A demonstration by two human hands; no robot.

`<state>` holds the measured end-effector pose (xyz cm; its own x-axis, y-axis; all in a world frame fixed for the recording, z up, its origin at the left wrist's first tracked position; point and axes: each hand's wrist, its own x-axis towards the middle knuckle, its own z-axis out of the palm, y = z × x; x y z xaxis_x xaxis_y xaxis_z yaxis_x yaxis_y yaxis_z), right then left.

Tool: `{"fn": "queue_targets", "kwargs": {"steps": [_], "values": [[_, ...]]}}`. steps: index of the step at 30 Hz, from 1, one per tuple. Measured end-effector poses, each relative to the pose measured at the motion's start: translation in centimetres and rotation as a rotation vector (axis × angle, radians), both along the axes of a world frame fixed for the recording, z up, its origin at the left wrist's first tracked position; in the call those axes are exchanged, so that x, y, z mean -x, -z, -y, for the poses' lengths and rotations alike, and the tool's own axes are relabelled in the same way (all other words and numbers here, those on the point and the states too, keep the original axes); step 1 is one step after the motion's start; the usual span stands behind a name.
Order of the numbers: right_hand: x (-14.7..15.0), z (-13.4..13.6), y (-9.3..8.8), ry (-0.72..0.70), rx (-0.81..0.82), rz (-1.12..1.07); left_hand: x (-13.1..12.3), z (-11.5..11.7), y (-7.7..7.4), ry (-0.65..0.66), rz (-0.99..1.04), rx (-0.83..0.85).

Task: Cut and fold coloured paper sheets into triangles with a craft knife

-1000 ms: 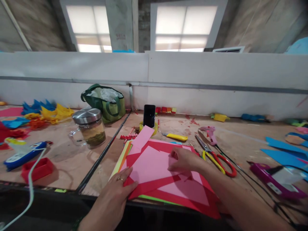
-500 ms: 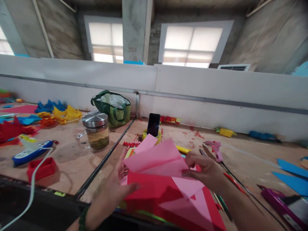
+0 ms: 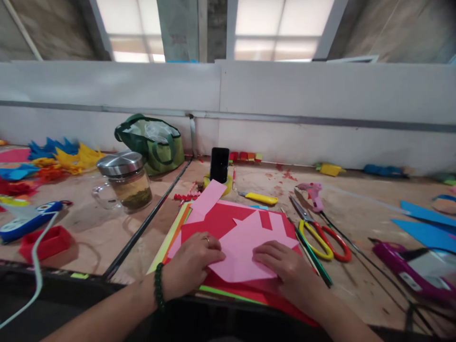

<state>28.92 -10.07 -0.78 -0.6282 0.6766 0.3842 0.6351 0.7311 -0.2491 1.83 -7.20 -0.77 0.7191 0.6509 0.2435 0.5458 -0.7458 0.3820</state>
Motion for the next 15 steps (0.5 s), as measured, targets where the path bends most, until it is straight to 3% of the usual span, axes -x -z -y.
{"fn": "queue_targets", "kwargs": {"steps": [3,7,10,15], "values": [[-0.1,0.3,0.7,0.099,0.201,-0.078,0.8,-0.1,0.3,-0.062,0.013,0.156],[-0.4,-0.3,0.0,0.238,0.404,-0.221,1.3,-0.7,-0.5,-0.162,0.135,0.350],[-0.4,-1.4,-0.4,0.358,0.571,-0.210,1.2,-1.5,-1.0,-0.257,0.167,0.476],[-0.1,-2.6,-0.3,0.484,0.541,-0.147,1.1,-3.0,-1.1,-0.297,0.124,0.477]]}}
